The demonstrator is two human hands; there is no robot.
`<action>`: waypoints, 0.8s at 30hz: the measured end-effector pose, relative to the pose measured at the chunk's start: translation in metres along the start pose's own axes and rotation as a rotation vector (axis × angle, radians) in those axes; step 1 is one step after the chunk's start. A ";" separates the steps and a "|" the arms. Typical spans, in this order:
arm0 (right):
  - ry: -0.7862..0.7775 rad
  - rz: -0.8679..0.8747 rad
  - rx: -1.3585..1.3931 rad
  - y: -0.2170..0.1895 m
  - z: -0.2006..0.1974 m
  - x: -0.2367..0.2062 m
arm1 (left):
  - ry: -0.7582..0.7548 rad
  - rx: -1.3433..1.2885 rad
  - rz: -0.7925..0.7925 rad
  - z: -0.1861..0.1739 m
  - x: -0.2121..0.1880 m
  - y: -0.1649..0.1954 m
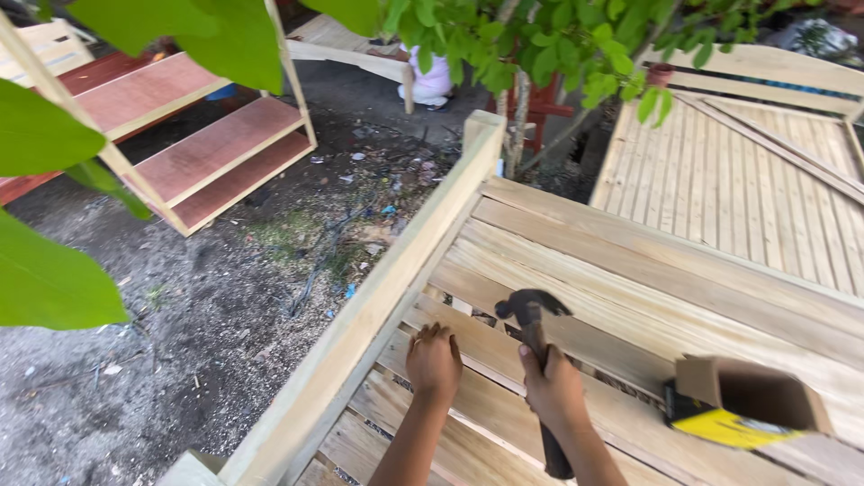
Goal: The person hammers common nails into a slatted wooden bed frame laid on the ground, taking nails one at a time from a cardboard nail box and driving them along the frame rails. They reposition nails, hammer along different sections of the frame, and press slats in place while working around the structure.
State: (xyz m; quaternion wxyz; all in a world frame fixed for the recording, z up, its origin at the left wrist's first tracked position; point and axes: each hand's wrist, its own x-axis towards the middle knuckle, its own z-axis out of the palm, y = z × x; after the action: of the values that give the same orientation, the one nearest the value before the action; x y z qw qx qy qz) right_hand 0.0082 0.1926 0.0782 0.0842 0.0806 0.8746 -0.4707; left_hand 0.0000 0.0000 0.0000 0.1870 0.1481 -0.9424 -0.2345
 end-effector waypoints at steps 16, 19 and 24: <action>0.451 0.084 0.483 0.084 -0.239 -0.051 | -0.270 -0.764 0.706 0.044 -0.051 0.363; 0.522 0.127 0.501 0.108 -0.268 -0.051 | -0.540 -0.556 0.812 0.065 -0.052 0.403; 0.573 0.173 0.586 0.142 -0.284 -0.049 | -1.045 0.077 0.959 0.101 -0.053 0.445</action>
State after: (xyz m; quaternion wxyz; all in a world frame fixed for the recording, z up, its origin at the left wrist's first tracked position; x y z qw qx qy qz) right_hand 0.0669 0.5046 0.1283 -0.1500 0.3019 0.6816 -0.6495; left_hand -0.0810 0.4354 0.1233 -0.2123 -0.4087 -0.8776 -0.1334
